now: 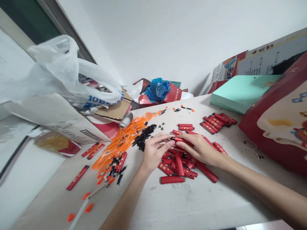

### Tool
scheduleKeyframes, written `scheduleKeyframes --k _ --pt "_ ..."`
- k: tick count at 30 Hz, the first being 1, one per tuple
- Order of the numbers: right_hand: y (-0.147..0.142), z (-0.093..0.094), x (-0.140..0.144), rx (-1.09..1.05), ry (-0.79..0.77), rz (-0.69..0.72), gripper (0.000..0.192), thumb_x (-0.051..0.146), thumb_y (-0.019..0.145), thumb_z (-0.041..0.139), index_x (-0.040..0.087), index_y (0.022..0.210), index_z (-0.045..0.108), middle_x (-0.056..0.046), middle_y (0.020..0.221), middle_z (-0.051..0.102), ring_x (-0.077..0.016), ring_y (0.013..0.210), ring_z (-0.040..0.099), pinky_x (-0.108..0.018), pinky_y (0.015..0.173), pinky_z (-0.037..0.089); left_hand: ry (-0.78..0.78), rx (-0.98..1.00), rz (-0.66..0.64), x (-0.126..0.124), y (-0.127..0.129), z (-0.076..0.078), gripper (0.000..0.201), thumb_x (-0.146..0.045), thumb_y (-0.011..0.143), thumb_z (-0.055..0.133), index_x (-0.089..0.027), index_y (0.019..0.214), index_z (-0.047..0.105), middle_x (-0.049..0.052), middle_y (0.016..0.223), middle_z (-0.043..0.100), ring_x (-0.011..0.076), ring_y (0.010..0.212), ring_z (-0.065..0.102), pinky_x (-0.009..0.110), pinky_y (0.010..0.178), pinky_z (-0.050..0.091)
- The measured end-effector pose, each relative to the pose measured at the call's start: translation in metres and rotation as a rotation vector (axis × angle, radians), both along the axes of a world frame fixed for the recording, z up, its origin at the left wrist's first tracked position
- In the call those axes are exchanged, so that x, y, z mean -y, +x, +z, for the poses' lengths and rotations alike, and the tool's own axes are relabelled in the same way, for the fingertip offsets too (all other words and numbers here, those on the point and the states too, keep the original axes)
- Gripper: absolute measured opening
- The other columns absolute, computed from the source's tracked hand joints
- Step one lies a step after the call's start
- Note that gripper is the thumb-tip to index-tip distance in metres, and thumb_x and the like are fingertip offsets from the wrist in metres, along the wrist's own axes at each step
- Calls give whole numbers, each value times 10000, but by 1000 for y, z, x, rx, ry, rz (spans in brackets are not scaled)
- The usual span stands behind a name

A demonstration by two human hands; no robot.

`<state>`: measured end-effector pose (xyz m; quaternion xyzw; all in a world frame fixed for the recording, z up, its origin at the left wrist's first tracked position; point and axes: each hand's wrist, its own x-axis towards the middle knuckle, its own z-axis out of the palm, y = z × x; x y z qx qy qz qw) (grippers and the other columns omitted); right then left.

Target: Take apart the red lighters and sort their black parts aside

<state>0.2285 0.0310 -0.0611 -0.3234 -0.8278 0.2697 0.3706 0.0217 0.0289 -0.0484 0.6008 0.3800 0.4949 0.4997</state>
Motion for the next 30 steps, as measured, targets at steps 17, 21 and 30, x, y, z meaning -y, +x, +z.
scheduleKeyframes --k 17,21,30 --pt "-5 -2 9 -85 13 -16 269 376 1081 429 188 1082 621 -49 898 666 -165 729 579 -312 704 441 60 90 69 7 4 -10 124 -225 828 786 -213 943 832 59 961 716 153 821 687 239 730 606" --pt "-3 -1 7 -91 -48 9 275 400 1077 431 199 1030 612 -39 903 659 -168 762 590 -312 727 446 98 4 53 8 3 -4 136 -233 821 789 -217 949 831 69 965 719 178 833 693 260 720 608" --pt "-5 5 8 -88 -198 -11 331 471 1075 377 214 919 517 -39 919 602 -186 790 533 -335 758 417 252 -242 38 15 11 -5 361 -211 908 673 -294 1254 730 83 1171 680 208 1006 677 290 815 586"
